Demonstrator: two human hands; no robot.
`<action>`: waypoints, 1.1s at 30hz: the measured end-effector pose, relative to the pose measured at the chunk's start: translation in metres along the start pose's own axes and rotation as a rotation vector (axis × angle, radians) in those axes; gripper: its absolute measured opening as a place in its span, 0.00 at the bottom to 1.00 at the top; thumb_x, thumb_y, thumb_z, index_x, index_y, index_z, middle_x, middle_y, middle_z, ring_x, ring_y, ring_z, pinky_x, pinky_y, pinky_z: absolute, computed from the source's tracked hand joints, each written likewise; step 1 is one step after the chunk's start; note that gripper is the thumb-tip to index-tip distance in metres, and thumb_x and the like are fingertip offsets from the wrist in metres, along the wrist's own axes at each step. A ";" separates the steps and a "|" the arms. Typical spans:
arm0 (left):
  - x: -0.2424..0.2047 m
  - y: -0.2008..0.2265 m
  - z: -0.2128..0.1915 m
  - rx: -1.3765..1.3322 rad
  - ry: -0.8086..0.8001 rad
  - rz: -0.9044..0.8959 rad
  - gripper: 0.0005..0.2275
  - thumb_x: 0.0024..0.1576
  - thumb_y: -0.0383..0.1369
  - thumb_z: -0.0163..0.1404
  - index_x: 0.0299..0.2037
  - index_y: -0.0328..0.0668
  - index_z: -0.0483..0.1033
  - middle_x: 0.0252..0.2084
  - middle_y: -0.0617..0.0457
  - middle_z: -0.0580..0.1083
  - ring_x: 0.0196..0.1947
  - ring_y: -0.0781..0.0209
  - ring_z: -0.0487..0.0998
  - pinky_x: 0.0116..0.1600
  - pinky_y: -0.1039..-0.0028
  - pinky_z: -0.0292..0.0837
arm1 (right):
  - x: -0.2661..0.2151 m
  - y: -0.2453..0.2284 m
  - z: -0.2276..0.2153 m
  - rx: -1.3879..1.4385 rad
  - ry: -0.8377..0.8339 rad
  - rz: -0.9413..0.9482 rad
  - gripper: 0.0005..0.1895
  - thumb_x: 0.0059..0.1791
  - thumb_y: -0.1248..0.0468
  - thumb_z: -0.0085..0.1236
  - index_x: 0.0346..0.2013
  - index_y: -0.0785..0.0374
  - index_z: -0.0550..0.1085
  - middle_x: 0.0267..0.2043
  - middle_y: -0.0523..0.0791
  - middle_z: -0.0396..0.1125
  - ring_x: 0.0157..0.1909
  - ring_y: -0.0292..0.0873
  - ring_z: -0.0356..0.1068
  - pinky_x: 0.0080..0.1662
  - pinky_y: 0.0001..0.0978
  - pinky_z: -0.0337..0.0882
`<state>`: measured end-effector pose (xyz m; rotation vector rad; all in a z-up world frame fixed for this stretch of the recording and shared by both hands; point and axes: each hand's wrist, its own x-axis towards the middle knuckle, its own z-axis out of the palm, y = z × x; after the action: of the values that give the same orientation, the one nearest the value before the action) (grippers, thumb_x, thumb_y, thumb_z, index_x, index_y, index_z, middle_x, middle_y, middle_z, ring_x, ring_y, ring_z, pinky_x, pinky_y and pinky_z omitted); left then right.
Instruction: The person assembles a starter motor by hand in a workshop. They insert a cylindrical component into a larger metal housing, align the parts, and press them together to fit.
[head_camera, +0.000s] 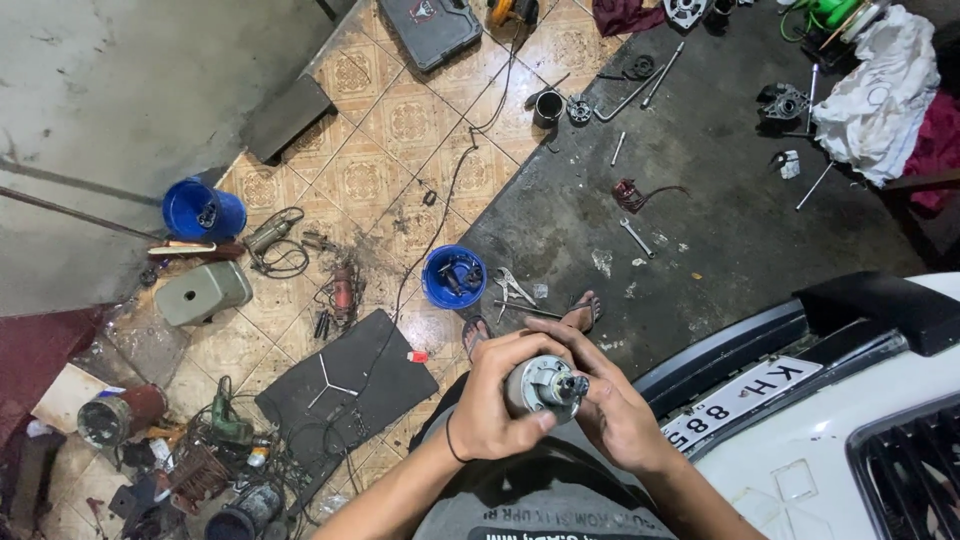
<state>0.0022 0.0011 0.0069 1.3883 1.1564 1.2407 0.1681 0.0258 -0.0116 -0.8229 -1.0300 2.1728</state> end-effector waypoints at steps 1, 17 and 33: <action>0.002 0.002 0.000 0.000 0.000 0.000 0.30 0.56 0.62 0.38 0.37 0.38 0.75 0.35 0.51 0.77 0.31 0.57 0.77 0.40 0.69 0.73 | 0.000 -0.002 0.000 0.000 0.000 0.000 0.50 0.48 0.33 0.55 0.68 0.71 0.61 0.72 0.54 0.58 0.72 0.48 0.60 0.66 0.41 0.64; 0.023 -0.016 0.028 -0.163 -0.117 -0.085 0.30 0.58 0.58 0.34 0.39 0.34 0.75 0.37 0.48 0.73 0.36 0.56 0.73 0.44 0.66 0.65 | -0.004 -0.059 -0.034 -0.419 -0.065 -0.259 0.23 0.55 0.54 0.43 0.60 0.62 0.70 0.67 0.51 0.62 0.72 0.51 0.59 0.70 0.51 0.57; 0.106 -0.011 0.128 -0.136 -0.176 -0.129 0.32 0.56 0.61 0.37 0.38 0.33 0.76 0.33 0.49 0.71 0.33 0.56 0.70 0.41 0.65 0.62 | -0.009 -0.142 -0.160 -0.556 -0.261 -0.286 0.13 0.49 0.59 0.64 0.48 0.52 0.78 0.57 0.48 0.61 0.61 0.51 0.65 0.56 0.49 0.72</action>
<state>0.1347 0.1017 0.0005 1.2736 1.0052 1.0638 0.3260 0.1662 0.0250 -0.5786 -1.8128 1.7960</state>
